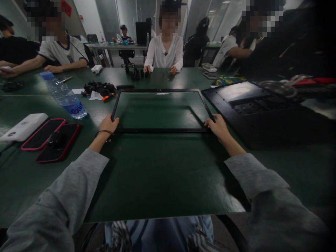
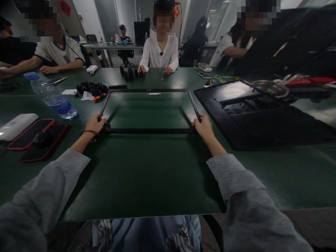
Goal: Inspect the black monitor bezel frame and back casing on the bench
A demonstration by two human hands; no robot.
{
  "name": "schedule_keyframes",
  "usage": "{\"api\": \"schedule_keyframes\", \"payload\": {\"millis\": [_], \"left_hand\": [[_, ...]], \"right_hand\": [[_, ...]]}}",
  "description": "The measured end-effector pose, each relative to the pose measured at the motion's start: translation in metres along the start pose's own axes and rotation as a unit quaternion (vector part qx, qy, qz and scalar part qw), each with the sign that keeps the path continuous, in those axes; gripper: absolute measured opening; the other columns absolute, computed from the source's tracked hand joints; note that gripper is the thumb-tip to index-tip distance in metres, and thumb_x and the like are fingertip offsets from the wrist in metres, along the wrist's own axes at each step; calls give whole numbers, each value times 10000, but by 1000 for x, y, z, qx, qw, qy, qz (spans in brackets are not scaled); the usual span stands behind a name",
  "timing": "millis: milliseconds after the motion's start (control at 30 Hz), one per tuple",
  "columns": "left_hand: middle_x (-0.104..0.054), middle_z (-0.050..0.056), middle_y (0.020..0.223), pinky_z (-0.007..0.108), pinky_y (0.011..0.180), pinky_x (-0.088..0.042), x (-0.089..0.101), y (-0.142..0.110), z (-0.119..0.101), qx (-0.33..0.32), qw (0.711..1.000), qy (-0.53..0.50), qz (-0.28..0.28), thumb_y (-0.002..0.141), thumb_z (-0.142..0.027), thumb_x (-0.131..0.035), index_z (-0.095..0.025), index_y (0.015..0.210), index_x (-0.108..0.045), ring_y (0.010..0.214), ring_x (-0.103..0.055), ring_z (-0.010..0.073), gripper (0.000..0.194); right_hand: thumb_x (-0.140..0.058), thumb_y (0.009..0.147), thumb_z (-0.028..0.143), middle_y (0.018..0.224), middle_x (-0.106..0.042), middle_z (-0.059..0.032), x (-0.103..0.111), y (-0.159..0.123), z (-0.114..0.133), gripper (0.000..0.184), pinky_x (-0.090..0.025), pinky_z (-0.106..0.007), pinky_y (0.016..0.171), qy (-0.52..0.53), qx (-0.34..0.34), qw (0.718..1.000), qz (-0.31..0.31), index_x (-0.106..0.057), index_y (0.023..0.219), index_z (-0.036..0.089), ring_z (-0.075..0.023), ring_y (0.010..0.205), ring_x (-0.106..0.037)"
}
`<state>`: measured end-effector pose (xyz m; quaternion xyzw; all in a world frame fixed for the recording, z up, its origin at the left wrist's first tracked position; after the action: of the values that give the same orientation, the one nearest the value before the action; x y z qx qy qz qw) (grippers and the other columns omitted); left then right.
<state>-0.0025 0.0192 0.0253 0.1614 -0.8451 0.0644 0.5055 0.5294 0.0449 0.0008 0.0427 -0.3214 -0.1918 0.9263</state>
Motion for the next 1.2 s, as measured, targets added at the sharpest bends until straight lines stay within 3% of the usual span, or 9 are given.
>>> {"api": "schedule_keyframes", "payload": {"millis": [400, 833, 1200], "left_hand": [[-727, 145, 1156, 384, 954, -486, -2, 2, 3, -3, 1000, 4, 0, 922, -408, -482, -140, 1321, -576, 1115, -661, 296, 490], [-730, 117, 1109, 357, 935, -488, 0, 0, 1, -2, 1000, 14, -9, 911, -416, -479, -178, 1267, -604, 1083, -670, 274, 446], [-721, 142, 1156, 364, 945, -482, -1, 0, 1, -2, 1000, 16, -12, 918, -416, -481, -165, 1276, -603, 1129, -658, 288, 453]], "right_hand": [[-567, 769, 263, 745, -665, -25, -1, 2, -2, 403, -497, -387, 763, -10, 9, 1000, -6, -540, 1163, 182, -233, 764, -651], [-578, 751, 269, 750, -674, -27, -1, 1, -3, 411, -508, -410, 767, -5, 8, 1000, -4, -546, 1155, 202, -247, 771, -661], [-573, 759, 264, 731, -653, -9, 0, 0, 0, 400, -485, -361, 728, -15, 7, 1000, -1, -541, 1151, 195, -213, 722, -630]]}}
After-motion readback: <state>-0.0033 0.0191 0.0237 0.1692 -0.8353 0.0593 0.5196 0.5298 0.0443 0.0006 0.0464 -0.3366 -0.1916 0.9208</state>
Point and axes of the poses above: each hand's wrist, its own y-axis towards the middle knuckle, its own x-axis out of the back of the hand, z = x × y, the point moved 3 cm from there along y, towards the middle knuckle
